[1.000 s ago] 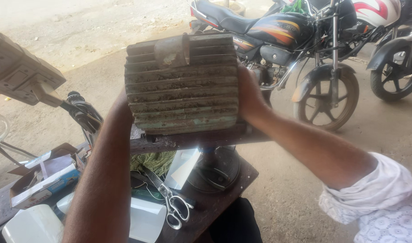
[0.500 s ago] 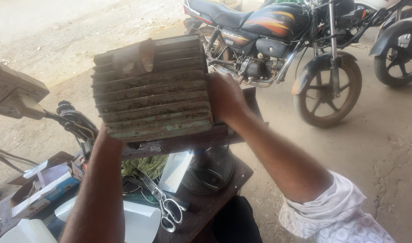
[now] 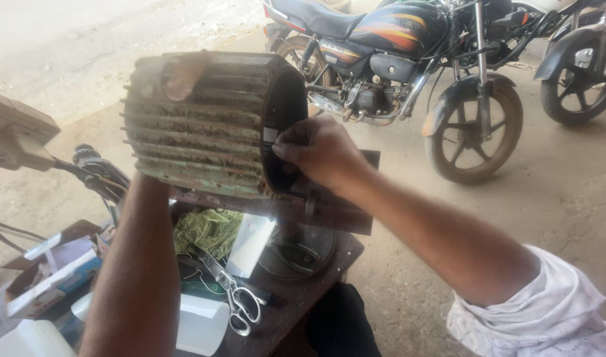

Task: The person cuts a strip from a white plastic sheet using shears, then folds and smooths the sheet by hand. They use a metal bar to press and crease the folded edges, then fold the sheet again.

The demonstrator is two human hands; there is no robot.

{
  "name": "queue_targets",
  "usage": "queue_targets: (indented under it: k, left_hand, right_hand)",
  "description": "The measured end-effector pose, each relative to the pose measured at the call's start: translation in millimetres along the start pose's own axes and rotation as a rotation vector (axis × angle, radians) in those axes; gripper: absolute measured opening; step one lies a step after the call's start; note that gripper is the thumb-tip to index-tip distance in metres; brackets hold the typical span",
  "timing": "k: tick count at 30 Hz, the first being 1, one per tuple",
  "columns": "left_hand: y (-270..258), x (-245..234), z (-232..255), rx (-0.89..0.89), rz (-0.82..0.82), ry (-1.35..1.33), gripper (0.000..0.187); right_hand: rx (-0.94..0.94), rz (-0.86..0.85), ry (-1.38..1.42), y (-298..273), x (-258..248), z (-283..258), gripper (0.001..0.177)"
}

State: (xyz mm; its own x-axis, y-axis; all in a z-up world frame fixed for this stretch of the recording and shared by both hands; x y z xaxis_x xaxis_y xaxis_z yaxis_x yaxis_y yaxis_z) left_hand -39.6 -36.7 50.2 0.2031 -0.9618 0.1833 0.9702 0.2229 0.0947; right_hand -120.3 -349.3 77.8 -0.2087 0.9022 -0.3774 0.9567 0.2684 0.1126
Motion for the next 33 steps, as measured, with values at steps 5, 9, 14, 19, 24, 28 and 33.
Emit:
queue_targets:
  k: [5, 9, 14, 19, 24, 28, 33]
  left_hand:
    - [7.3, -2.2, -4.3, -0.010, -0.010, 0.000, 0.033]
    - [11.9, 0.4, -1.3, 0.002, -0.011, 0.008, 0.034]
    - [10.1, -1.2, -2.4, 0.008, -0.005, 0.010, 0.035]
    - [12.0, -3.0, -0.7, 0.017, 0.002, 0.004, 0.036]
    - [16.3, -9.0, -9.6, -0.005, 0.001, 0.012, 0.036]
    - [18.5, -16.2, -16.0, -0.021, 0.005, 0.014, 0.037]
    - [19.1, -18.7, -19.2, -0.029, 0.002, 0.019, 0.038]
  right_hand:
    - [-0.606, 0.122, -0.301, -2.1, -30.2, -6.6, 0.015]
    - [-1.102, 0.102, -0.509, -6.9, -43.6, -18.1, 0.028]
    - [-0.839, -0.289, -0.943, 21.6, -29.0, -21.1, 0.045]
    - [-1.041, -0.232, -0.823, 22.1, -36.1, -31.5, 0.049]
    - [-1.037, -0.262, -0.728, 23.9, -35.4, -17.4, 0.054]
    - [-1.143, -0.198, -0.604, 25.0, -34.5, -9.6, 0.046]
    - [-1.169, -0.184, -0.535, 26.7, -33.5, -1.0, 0.043]
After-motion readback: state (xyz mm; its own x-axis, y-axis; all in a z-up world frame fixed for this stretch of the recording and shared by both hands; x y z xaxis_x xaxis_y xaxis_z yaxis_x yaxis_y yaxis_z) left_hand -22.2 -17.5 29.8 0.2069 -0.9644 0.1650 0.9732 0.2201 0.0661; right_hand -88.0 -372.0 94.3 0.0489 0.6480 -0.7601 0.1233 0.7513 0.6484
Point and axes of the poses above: each hand's wrist, its own y-axis towards the middle knuckle, its own x-axis out of the palm, z = x × y, the point moved 3 cm from there along y, towards the middle knuckle, and after that the axes turned 9 degrees about -x, right-handed, at the moved point
